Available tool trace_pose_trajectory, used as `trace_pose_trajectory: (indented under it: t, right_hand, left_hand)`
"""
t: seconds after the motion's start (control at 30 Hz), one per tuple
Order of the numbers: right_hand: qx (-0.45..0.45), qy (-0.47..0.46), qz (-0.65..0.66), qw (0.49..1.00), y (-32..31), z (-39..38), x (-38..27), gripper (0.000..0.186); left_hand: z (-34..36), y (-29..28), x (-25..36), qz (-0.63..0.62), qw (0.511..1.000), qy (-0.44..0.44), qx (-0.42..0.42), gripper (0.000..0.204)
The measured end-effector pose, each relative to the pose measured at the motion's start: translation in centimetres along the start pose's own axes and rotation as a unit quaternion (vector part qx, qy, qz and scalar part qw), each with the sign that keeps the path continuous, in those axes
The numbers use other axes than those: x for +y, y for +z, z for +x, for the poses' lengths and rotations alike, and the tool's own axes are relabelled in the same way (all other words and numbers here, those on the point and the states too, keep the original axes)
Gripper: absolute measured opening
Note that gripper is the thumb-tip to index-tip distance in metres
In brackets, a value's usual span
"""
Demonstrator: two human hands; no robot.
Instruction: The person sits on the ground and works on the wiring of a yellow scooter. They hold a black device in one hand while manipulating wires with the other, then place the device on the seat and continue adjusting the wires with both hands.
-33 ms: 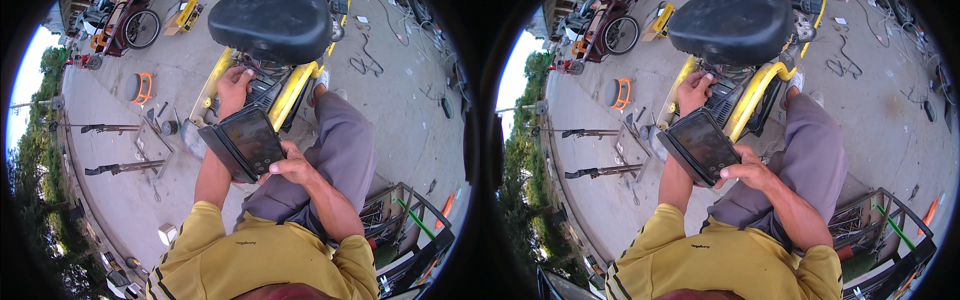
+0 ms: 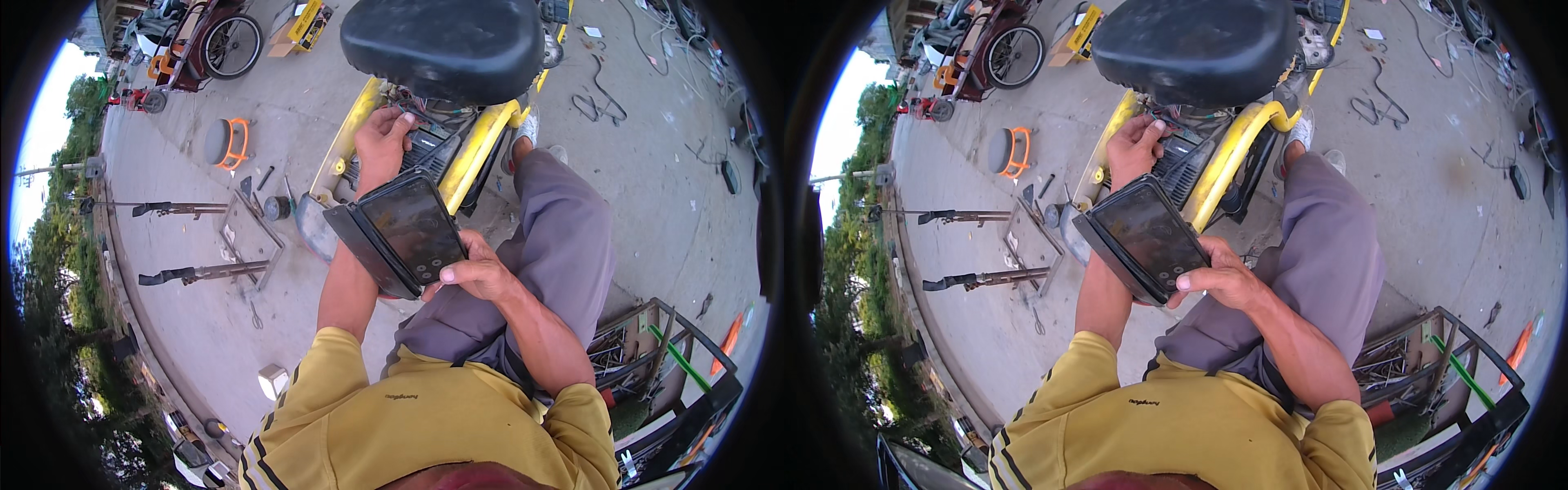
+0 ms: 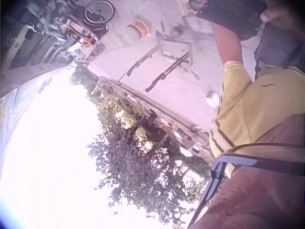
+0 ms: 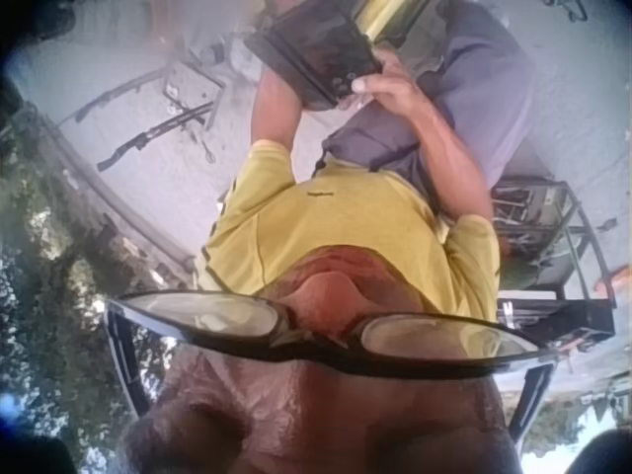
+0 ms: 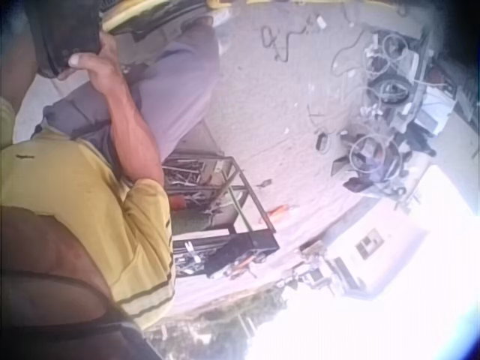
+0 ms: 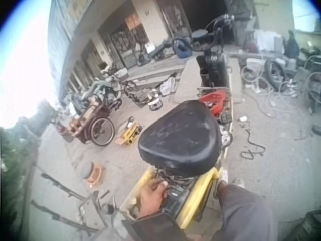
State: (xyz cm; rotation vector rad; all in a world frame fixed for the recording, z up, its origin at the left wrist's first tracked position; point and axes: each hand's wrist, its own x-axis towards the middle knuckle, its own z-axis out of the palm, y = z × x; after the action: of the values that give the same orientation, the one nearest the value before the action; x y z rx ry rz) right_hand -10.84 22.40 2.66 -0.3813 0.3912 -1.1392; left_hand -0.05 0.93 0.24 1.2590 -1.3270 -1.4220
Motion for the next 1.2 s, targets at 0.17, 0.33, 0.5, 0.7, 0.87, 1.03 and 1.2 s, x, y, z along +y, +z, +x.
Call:
trace_pose_trajectory:
  t: [0.17,0.33,0.5,0.7,0.87,1.03,1.2]
  right_hand:
    - [-0.003,0.009,-0.005,1.0,-0.5,0.2,0.4,0.059]
    - [-0.003,0.013,0.004,1.0,-0.3,0.4,0.5,0.055]
    - [-0.006,0.012,0.016,1.0,-0.2,0.4,0.3,0.047]
    - [-0.007,0.015,0.01,1.0,0.0,0.4,0.1,0.048]
    - [0.001,0.008,0.005,1.0,-0.2,0.3,0.1,0.055]
    - [0.004,0.007,-0.003,1.0,-0.1,0.2,0.1,0.056]
    - [-0.007,0.003,0.009,1.0,0.1,0.0,-0.3,0.05]
  left_hand:
    - [0.5,-0.3,-1.2,0.012,0.999,0.041,-0.017,0.017]
    - [0.8,-0.4,-3.0,0.12,0.986,0.113,0.013,0.009]
    - [0.4,-0.7,-2.7,0.193,0.975,0.106,0.002,0.011]
    - [0.2,-0.8,-2.6,0.086,0.988,0.116,-0.049,0.008]
    - [-0.4,-0.5,-0.6,0.008,0.998,0.034,-0.051,0.007]
    - [-0.2,-0.4,-0.2,0.033,0.999,0.012,-0.018,0.016]
    - [-0.2,-0.5,-0.4,0.014,0.999,0.022,-0.027,0.014]
